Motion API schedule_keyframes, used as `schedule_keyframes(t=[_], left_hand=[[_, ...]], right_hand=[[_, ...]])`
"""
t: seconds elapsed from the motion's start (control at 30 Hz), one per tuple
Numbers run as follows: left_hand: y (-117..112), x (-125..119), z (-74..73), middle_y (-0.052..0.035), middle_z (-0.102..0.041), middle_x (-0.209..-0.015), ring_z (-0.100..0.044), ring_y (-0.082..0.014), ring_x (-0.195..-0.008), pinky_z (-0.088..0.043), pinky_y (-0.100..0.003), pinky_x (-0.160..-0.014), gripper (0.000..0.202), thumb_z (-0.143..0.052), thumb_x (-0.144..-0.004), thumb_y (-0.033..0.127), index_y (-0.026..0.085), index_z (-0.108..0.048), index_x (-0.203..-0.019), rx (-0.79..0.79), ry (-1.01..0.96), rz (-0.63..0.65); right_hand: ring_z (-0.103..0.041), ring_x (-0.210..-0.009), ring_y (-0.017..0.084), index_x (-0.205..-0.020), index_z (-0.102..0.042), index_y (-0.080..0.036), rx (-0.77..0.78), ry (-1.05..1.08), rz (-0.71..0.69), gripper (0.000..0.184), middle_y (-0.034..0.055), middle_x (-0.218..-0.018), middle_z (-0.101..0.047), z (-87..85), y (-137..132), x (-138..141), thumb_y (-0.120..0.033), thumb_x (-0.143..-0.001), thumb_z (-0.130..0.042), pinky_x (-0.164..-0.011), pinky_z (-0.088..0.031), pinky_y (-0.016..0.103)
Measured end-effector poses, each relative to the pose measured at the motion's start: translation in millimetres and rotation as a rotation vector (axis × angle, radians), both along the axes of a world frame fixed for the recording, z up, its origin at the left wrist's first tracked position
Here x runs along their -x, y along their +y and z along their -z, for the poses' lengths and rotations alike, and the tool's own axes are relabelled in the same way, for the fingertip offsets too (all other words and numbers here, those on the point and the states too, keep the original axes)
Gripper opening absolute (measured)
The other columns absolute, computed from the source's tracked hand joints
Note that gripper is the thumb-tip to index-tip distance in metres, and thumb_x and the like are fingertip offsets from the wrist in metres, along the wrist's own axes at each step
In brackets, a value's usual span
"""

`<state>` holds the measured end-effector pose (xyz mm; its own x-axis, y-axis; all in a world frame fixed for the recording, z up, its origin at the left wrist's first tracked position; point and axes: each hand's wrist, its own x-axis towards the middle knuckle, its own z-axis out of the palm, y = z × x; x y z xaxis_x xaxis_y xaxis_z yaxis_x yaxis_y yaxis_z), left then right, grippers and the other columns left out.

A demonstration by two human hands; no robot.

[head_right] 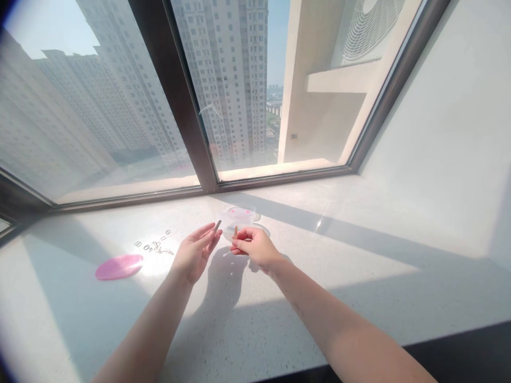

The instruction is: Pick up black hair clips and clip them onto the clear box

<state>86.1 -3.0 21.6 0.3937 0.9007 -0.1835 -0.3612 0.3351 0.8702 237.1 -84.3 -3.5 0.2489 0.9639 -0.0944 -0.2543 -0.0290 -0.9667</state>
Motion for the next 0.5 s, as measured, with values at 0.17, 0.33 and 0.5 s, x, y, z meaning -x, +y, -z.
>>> schedule_keyframes(t=[0.17, 0.33, 0.5], left_hand=[[-14.4, -14.2, 15.2, -0.0087, -0.072, -0.085, -0.066, -0.0184, -0.089, -0.048, -0.035, -0.092, 0.026, -0.077, -0.07, 0.031, 0.013, -0.07, -0.085, -0.098, 0.074, 0.129], [-19.8, -13.3, 23.9, -0.0041, -0.069, -0.081, -0.059, -0.014, -0.075, -0.045, -0.026, -0.07, 0.027, -0.071, -0.075, 0.038, 0.016, -0.073, -0.09, -0.228, 0.279, 0.123], [-20.5, -11.7, 25.6, -0.0013, -0.064, -0.074, -0.052, -0.0102, -0.063, -0.042, -0.024, -0.064, 0.024, -0.07, -0.076, 0.035, 0.016, -0.072, -0.09, -0.238, 0.236, 0.178]], right_hand=[[-0.068, -0.072, 0.016, -0.079, -0.065, -0.015, 0.045, -0.023, -0.01, 0.019, 0.003, -0.071, -0.068, 0.3, -8.8, -4.4, -0.026, -0.068, -0.076, -0.073, -0.057, 0.031], [-0.063, -0.061, 0.012, -0.085, -0.066, -0.016, 0.042, -0.067, 0.041, 0.019, 0.0028, -0.081, -0.066, -7.2, -13.4, -4.0, -0.028, -0.071, -0.07, -0.052, -0.052, 0.023], [-0.062, -0.069, 0.013, -0.089, -0.069, -0.016, 0.007, -0.052, 0.037, 0.021, 0.0047, -0.086, -0.069, -7.3, -13.8, 0.0, -0.028, -0.073, -0.068, -0.062, -0.054, 0.025]])
